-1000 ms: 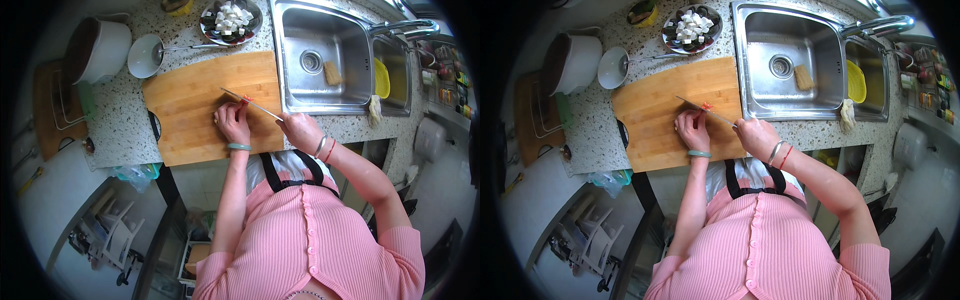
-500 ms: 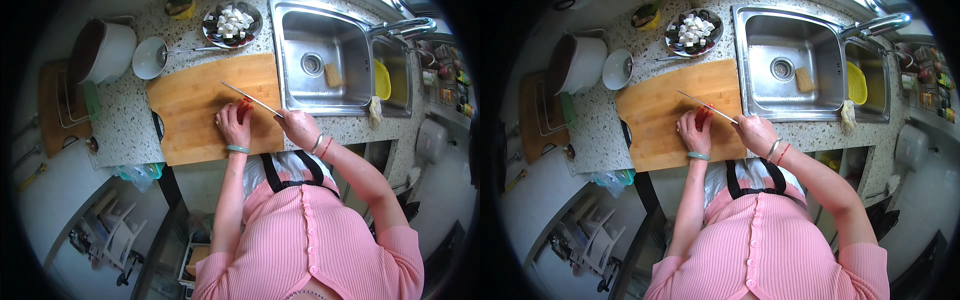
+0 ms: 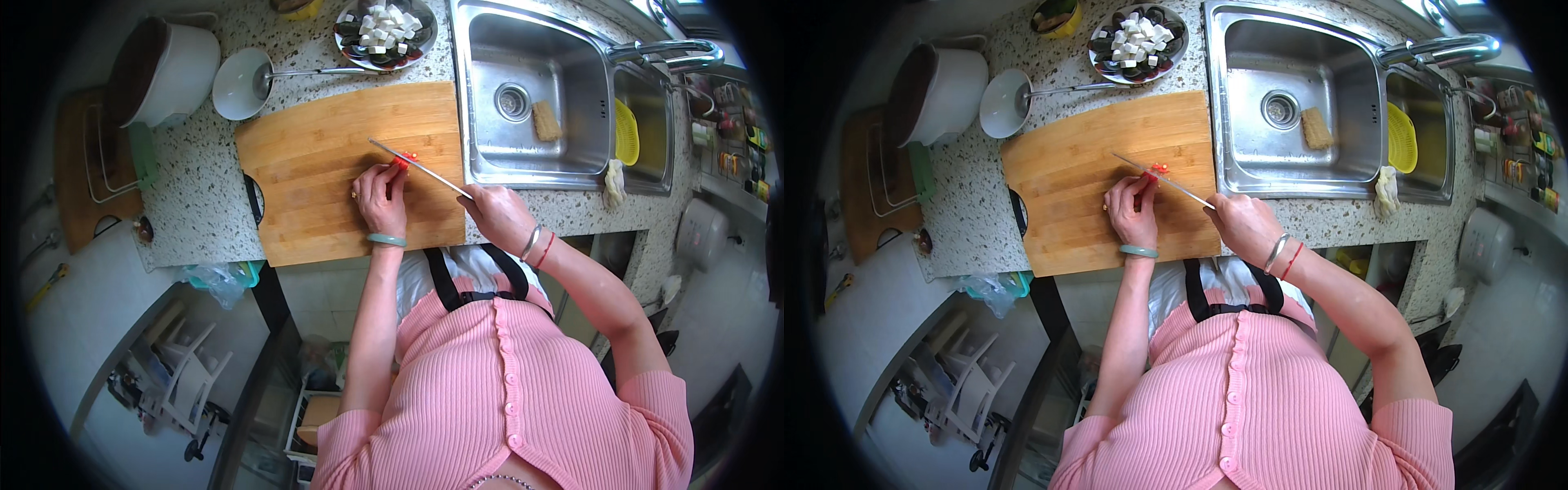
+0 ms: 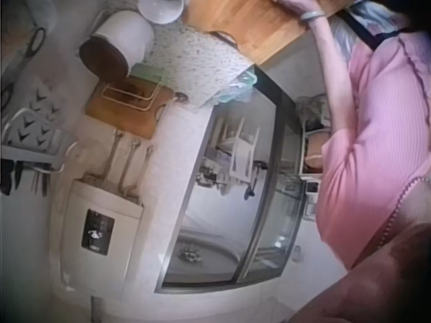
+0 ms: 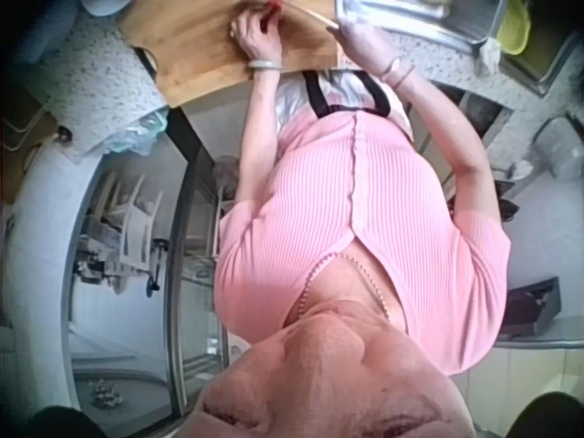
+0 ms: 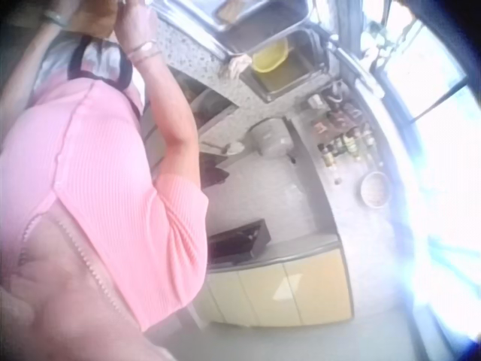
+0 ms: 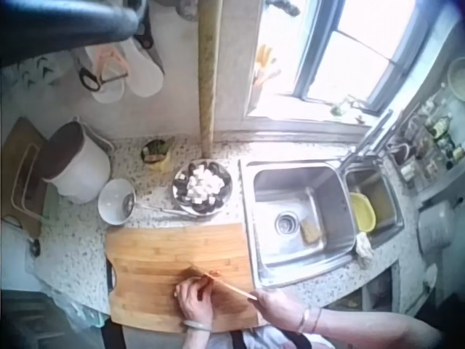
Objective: The person retrieves red chili peppers from the refrigerator, washes them under running water, and then chops them into small pieces on a wooden cutting board using a cleaver. The chopped peppers are left on the board.
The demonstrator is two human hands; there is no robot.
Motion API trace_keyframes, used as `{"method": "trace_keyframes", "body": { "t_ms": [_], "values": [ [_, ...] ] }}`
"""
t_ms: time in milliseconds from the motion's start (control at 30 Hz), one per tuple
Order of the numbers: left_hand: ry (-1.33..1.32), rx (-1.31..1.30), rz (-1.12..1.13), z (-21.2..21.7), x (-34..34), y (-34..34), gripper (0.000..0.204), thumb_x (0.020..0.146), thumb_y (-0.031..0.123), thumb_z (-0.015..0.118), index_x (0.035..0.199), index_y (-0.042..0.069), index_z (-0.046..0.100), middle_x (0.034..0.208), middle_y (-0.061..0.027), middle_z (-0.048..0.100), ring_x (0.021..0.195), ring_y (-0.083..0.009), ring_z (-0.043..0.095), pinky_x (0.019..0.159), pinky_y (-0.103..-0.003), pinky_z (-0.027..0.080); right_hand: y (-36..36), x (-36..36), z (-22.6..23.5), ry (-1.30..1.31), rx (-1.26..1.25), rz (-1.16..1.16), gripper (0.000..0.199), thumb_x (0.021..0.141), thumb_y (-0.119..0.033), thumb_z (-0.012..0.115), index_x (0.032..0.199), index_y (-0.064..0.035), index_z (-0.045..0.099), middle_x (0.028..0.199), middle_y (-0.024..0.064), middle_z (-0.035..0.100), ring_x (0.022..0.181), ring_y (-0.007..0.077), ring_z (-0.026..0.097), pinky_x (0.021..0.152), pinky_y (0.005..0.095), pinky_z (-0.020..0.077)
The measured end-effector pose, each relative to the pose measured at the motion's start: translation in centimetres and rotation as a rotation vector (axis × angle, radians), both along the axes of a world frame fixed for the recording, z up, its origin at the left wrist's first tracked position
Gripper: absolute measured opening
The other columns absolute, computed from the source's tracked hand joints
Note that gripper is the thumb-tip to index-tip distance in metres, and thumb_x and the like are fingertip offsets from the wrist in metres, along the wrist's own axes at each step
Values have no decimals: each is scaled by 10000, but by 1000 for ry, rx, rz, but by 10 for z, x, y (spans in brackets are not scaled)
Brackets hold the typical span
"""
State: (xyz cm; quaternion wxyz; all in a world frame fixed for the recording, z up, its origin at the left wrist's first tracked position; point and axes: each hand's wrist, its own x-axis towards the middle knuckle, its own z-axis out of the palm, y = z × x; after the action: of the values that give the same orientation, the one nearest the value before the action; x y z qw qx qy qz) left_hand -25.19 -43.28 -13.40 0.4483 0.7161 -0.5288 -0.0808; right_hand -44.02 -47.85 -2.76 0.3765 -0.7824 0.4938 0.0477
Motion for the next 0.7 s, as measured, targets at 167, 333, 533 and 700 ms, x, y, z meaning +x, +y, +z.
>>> {"method": "trace_keyframes", "body": {
  "t_ms": [167, 333, 533, 700],
  "values": [
    [8, -12, 18, -3, -2, -1, 174, 720, 53, 766, 833, 76, 636, 919, -77, 641, 866, -281, 580, 760, -388, 460, 2, 5, 8, 99, -17, 39, 177, 935, -186, 527, 941, -22, 593, 708, 212, 626, 676, 399, 627, 614, 485, 502],
    [-5, -8, 38, -8, -2, 2, 189, 707, 0, 718, 851, 56, 608, 963, -124, 626, 905, -334, 572, 802, -427, 466, 10, 12, 8, 205, -87, 127, 189, 910, -122, 502, 1073, -35, 542, 741, 185, 642, 646, 352, 647, 571, 466, 515],
    [-14, -2, 49, -7, -3, 1, 181, 706, -12, 698, 844, 47, 596, 970, -139, 613, 916, -347, 566, 811, -443, 464, 10, 21, -15, 202, -178, 156, 131, 849, -60, 511, 970, -12, 492, 693, 169, 634, 627, 327, 674, 538, 420, 542],
    [39, 16, 39, -3, -2, -2, 155, 714, 3, 717, 805, 68, 608, 923, -94, 614, 872, -298, 568, 769, -407, 447, 3, 14, -22, 28, -104, 53, 125, 893, -115, 508, 964, -16, 533, 710, 202, 636, 662, 374, 653, 584, 469, 518]
  ]
}}
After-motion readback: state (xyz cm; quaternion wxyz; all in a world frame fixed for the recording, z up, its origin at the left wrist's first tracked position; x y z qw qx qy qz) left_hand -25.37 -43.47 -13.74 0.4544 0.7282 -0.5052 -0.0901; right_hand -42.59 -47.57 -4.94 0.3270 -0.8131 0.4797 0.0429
